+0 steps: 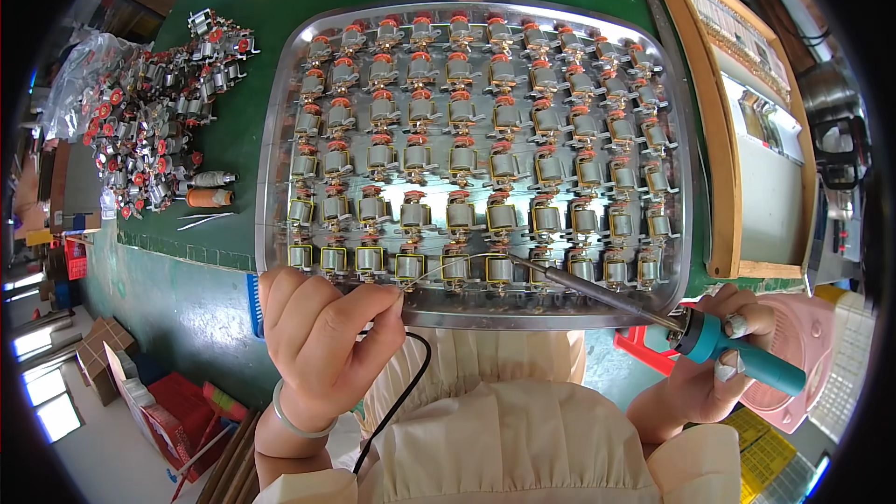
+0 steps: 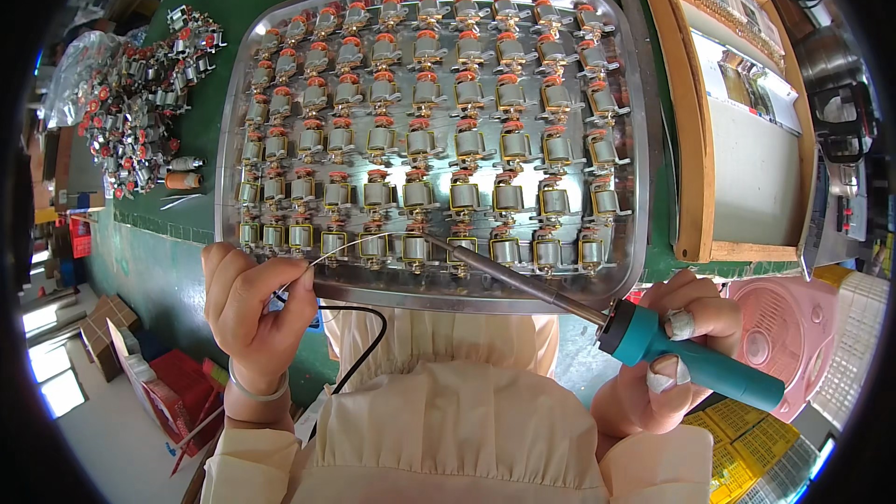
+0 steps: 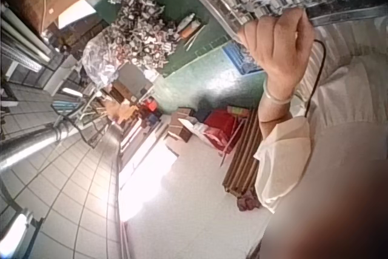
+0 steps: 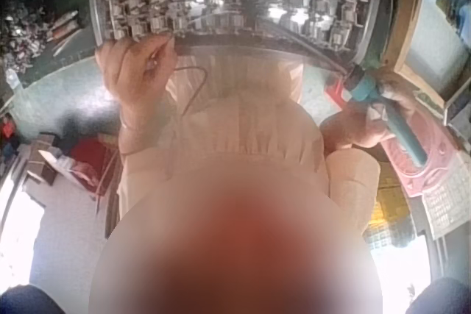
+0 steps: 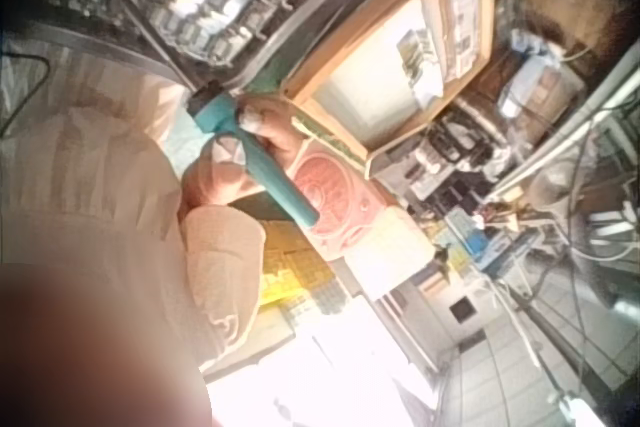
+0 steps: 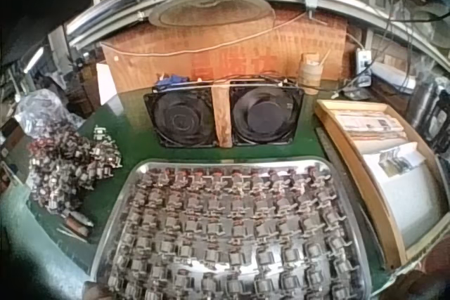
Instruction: Soldering metal leads onto small electric motors arranged in a tray.
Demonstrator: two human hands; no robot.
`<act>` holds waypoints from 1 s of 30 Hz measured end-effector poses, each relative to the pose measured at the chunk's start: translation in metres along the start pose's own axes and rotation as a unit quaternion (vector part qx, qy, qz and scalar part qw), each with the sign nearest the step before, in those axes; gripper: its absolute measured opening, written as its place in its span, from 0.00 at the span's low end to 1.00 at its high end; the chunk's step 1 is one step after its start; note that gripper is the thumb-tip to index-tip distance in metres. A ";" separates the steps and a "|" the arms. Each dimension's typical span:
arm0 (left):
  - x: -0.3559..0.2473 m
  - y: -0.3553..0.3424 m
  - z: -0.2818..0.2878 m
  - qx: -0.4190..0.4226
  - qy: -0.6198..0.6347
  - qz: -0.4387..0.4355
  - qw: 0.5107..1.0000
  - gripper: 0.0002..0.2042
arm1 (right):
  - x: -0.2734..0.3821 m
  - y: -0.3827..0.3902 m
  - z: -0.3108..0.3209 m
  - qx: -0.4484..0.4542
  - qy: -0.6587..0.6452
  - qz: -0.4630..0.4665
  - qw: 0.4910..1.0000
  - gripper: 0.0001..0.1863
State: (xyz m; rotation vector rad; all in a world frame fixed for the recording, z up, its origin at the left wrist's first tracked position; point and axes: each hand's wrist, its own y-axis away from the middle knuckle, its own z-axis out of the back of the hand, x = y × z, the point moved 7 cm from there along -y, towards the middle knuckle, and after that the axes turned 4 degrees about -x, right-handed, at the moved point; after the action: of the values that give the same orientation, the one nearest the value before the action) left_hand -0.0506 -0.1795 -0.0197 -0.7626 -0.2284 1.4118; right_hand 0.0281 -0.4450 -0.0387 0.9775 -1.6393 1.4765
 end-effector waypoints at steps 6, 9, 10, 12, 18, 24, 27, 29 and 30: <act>0.000 -0.001 -0.001 -0.003 0.001 0.000 1.000 0.13 | 0.000 0.000 0.002 -0.006 0.013 0.008 1.000 0.14; 0.000 -0.001 -0.001 -0.005 0.005 -0.003 1.000 0.13 | 0.000 0.000 0.001 0.015 0.010 0.006 1.000 0.15; -0.001 -0.002 -0.001 -0.007 0.008 -0.006 1.000 0.13 | -0.001 0.000 0.001 0.012 0.007 0.001 1.000 0.15; -0.001 -0.002 -0.001 -0.005 0.009 -0.006 1.000 0.13 | -0.002 0.001 0.001 0.009 0.005 -0.003 1.000 0.15; 0.002 0.000 0.002 0.000 0.003 0.011 1.000 0.13 | -0.001 0.001 0.000 0.006 0.004 0.000 1.000 0.16; 0.010 0.003 0.014 -0.007 0.001 0.041 0.999 0.12 | 0.002 -0.001 0.007 -0.028 -0.055 -0.015 0.998 0.15; 0.014 0.004 0.015 -0.002 -0.006 0.053 0.999 0.12 | 0.003 0.000 0.002 -0.003 -0.054 -0.021 0.998 0.13; 0.017 0.006 0.016 -0.002 -0.016 0.055 0.998 0.12 | 0.002 0.001 -0.012 0.041 -0.020 -0.013 0.999 0.13; 0.017 0.007 0.016 -0.004 -0.016 0.052 0.999 0.12 | 0.002 0.002 -0.017 0.043 -0.022 -0.013 0.999 0.13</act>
State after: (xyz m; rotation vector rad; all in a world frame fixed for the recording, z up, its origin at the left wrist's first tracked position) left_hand -0.0618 -0.1580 -0.0173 -0.7672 -0.2218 1.5229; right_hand 0.0255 -0.4281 -0.0362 1.0821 -1.5986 1.5284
